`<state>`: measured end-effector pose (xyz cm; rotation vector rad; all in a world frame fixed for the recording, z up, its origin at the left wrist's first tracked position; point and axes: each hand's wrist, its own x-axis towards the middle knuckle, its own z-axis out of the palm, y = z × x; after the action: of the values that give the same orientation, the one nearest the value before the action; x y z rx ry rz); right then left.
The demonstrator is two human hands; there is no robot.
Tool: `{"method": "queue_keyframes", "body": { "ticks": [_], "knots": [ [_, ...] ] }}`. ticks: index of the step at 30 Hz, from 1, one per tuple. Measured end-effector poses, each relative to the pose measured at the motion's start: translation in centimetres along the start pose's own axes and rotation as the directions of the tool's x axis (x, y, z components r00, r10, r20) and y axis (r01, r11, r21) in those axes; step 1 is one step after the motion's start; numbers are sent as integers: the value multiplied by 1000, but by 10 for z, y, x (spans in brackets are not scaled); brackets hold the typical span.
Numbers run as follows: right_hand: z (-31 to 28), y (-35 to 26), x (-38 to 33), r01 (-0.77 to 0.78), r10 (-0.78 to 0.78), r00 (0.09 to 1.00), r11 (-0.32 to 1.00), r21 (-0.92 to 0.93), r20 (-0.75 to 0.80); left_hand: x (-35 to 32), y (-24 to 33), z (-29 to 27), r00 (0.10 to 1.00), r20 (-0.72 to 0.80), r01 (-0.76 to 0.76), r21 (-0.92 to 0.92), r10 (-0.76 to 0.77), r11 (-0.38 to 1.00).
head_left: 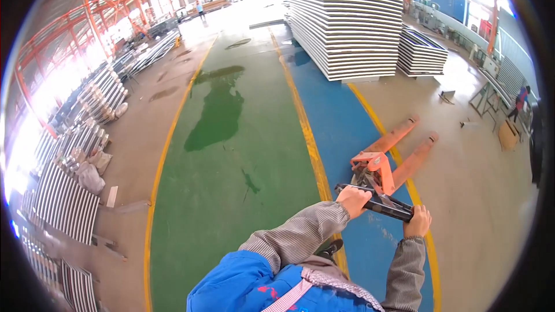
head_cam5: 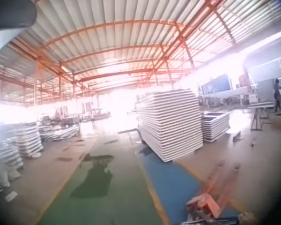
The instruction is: Using a manual pallet jack to transport a stack of panels on a fabrication floor.
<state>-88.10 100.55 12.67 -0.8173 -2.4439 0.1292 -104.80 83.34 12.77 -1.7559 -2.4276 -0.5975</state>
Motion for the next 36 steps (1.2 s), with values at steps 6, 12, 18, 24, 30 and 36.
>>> {"method": "queue_keyframes", "body": {
  "ticks": [6,12,18,24,30,36],
  "knots": [
    [-60,-8,-126,-127,115,981,990,-67,-157,-87,86,-15,948,313,85,-62,-61,994],
    [-99,16,-340,-428,422,895,904,-10,-146,-143,152,-12,840,427,-141,-423,334,895],
    [-179,53,-656,-766,800,591,596,-240,101,-198,232,-13,408,796,485,-604,448,632],
    [-331,41,-890,-962,993,108,95,-256,-37,-234,403,5,435,808,717,-578,397,391],
    [-406,75,-978,-990,977,-139,-143,-14,-160,-246,584,61,530,762,723,-635,371,273],
    [-413,148,-1047,-961,976,-170,-134,242,-134,-261,726,110,549,772,754,-623,321,209]
  ]
}}
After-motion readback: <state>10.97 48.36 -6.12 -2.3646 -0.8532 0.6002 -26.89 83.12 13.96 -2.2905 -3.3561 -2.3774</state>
